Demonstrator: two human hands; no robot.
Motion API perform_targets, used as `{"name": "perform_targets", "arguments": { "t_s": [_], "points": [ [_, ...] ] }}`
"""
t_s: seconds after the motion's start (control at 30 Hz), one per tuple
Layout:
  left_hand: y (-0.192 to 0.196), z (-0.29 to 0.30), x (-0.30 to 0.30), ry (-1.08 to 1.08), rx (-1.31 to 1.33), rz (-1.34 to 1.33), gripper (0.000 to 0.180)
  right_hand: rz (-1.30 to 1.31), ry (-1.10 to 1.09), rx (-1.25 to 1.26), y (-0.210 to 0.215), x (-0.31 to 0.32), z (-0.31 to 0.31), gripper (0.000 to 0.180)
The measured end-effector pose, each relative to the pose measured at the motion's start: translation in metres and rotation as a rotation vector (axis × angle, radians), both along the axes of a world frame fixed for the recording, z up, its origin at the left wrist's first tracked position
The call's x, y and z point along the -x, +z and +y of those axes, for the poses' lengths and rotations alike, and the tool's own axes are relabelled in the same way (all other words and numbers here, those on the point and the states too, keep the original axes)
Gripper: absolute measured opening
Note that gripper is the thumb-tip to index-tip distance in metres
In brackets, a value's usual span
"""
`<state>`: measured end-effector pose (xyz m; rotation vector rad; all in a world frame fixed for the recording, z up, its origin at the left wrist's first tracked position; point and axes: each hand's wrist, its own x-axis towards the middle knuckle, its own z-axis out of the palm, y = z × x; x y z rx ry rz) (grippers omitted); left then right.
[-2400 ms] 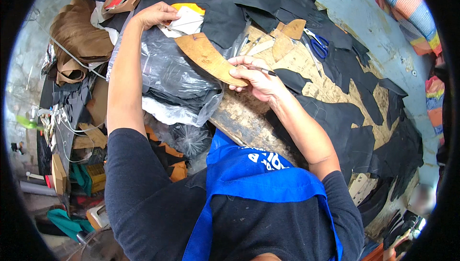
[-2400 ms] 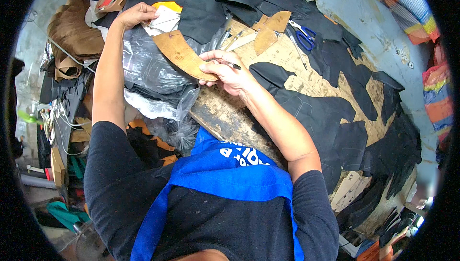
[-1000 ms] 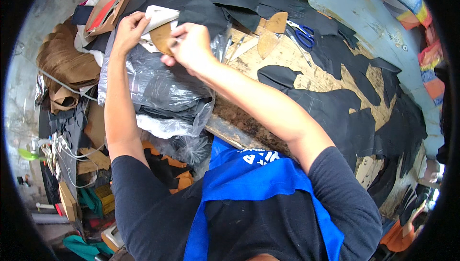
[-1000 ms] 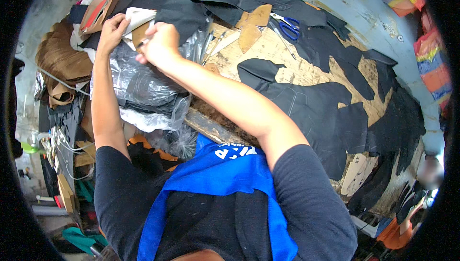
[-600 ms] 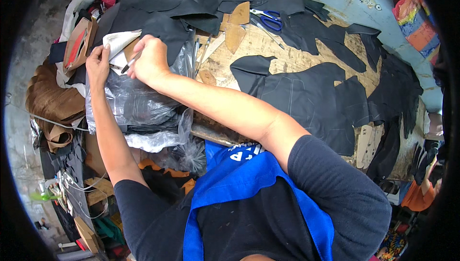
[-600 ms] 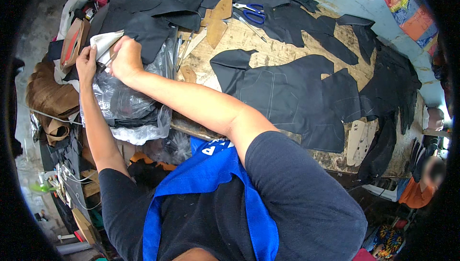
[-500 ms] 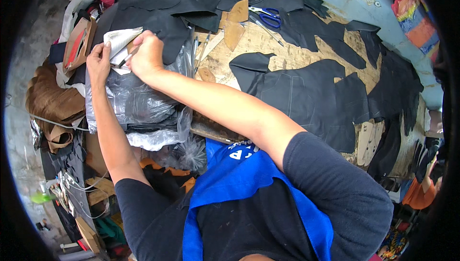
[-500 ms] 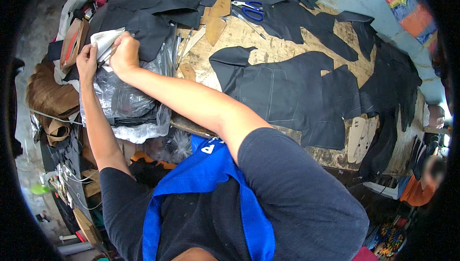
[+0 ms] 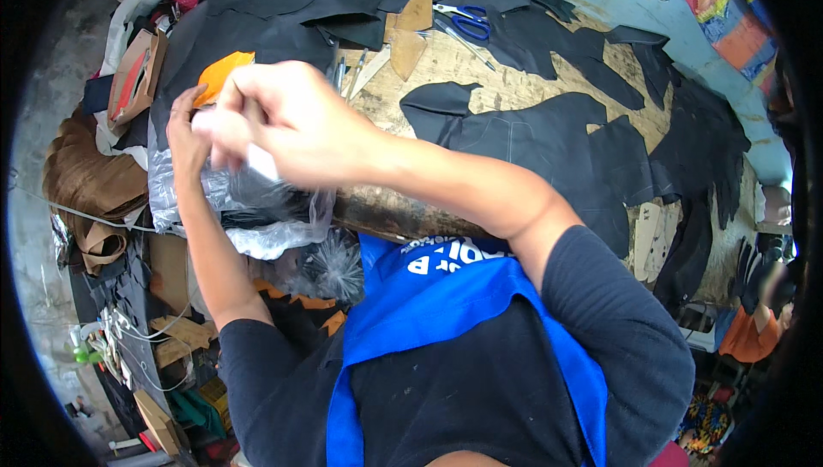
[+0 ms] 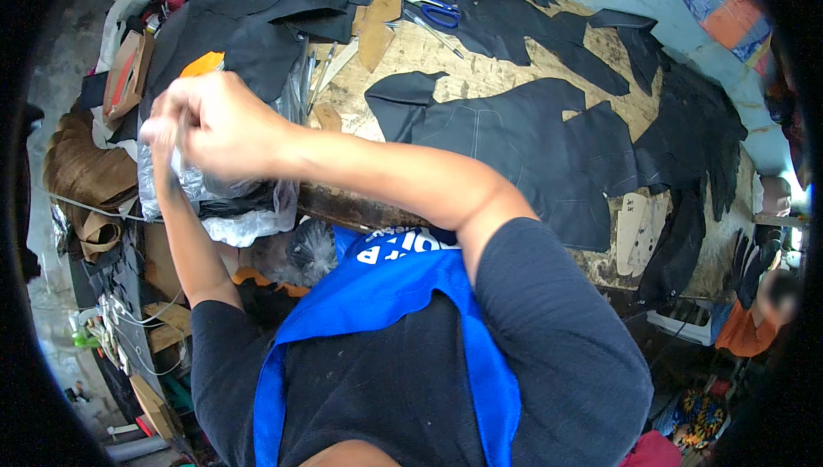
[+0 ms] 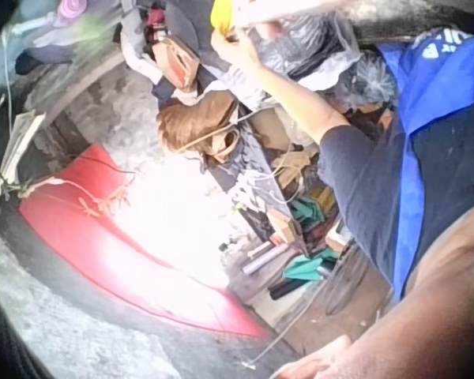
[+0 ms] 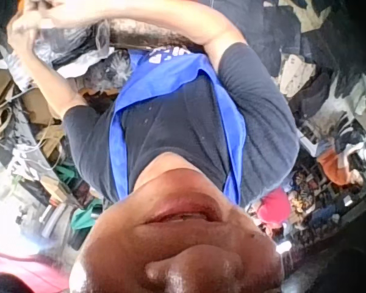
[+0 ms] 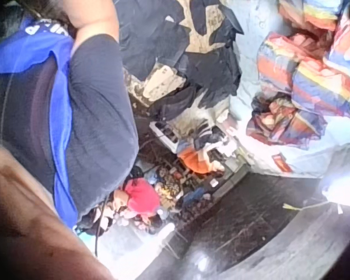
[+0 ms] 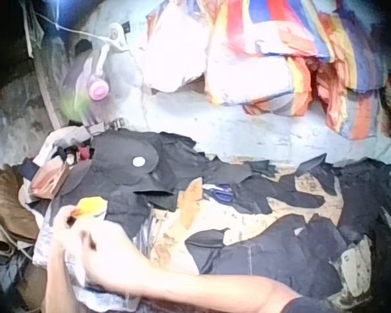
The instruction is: The person uses a white marker and various cardboard templates to trace outlines on a large piece of black fabric laid on a worktable. They repeatedly position templates, trace edges, and reposition the fabric to mark multiple sections.
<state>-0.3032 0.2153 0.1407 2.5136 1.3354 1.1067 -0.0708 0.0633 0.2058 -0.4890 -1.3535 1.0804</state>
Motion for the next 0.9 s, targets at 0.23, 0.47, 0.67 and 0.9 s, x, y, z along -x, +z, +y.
{"name": "perform_targets", "arguments": {
  "t_s": [0.23,0.47,0.67,0.9],
  "points": [
    [-0.045,-0.126,-0.136,-0.285,0.137,-0.214,0.016,-0.151,0.453,-0.290,0.050,-0.068,-0.136,0.016],
    [-0.120,-0.145,-0.220,-0.080,0.415,-0.134,0.038,-0.416,0.351,-0.424,0.029,-0.120,-0.199,0.017],
    [-0.136,-0.114,-0.234,0.093,0.365,-0.074,0.054,-0.751,-0.846,-0.034,-0.036,-0.165,-0.218,0.030],
    [-0.122,-0.138,-0.275,-0.020,0.641,-0.350,0.055,-1.123,-0.730,0.183,-0.170,-0.175,-0.183,0.086]
  ]
}}
